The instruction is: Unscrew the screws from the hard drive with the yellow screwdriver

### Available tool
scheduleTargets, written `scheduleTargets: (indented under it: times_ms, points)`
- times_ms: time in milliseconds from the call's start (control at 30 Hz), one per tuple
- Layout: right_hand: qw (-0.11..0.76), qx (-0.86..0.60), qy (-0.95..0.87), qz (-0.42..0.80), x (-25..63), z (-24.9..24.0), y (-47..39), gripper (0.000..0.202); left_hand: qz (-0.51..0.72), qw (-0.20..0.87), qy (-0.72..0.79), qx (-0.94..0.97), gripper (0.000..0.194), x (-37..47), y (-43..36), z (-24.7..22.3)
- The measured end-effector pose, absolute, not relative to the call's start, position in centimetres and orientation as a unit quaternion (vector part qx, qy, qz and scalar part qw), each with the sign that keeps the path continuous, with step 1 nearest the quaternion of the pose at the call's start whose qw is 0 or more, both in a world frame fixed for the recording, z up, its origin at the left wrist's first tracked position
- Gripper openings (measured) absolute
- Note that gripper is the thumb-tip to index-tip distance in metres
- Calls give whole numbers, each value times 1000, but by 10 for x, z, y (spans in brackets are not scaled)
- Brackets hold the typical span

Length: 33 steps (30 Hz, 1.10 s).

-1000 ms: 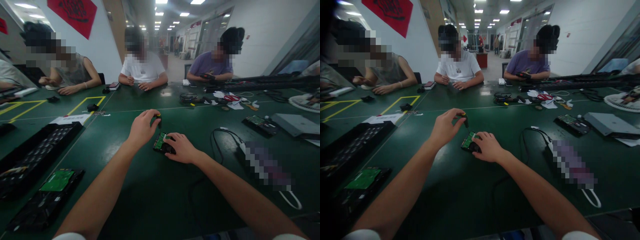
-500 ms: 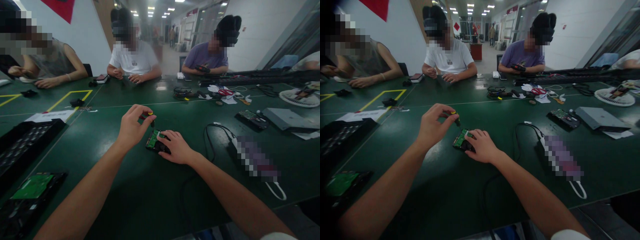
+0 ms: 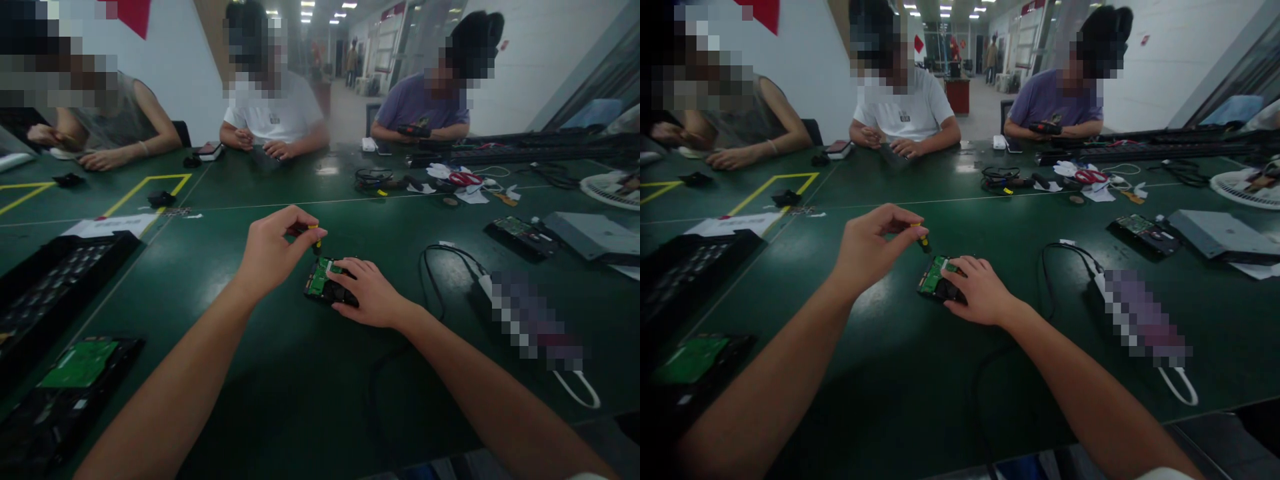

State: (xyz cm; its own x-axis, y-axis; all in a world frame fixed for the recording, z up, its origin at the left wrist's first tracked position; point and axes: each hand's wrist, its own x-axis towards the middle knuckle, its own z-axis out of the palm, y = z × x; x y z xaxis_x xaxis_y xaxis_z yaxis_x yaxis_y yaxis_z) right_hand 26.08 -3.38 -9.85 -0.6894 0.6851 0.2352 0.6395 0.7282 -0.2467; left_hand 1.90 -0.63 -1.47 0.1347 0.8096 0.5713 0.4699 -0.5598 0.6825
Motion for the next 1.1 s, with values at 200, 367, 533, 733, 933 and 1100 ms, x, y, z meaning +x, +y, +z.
scheduleTargets:
  times_ms: [200,367,533,733,933,1100]
  points:
    - [155,-354,-919,75,263,-99,-32,63,485,298,404,716,19,12,-2,-11]
    - [161,-353,-919,67,264,-103,-31,64,452,439,379,677,25,12,-4,-8]
    - [165,-354,-919,64,264,-105,-31,64,475,593,347,551,18,25,-5,-16]
    - [172,-350,-918,71,264,-106,-30,64,485,598,355,530,18,31,-5,-19]
    - [170,-353,-918,67,264,-108,-30,65,526,580,352,513,15,33,3,-29]
    - [172,-355,-917,65,263,-109,-30,66,537,538,364,538,25,33,9,-36]
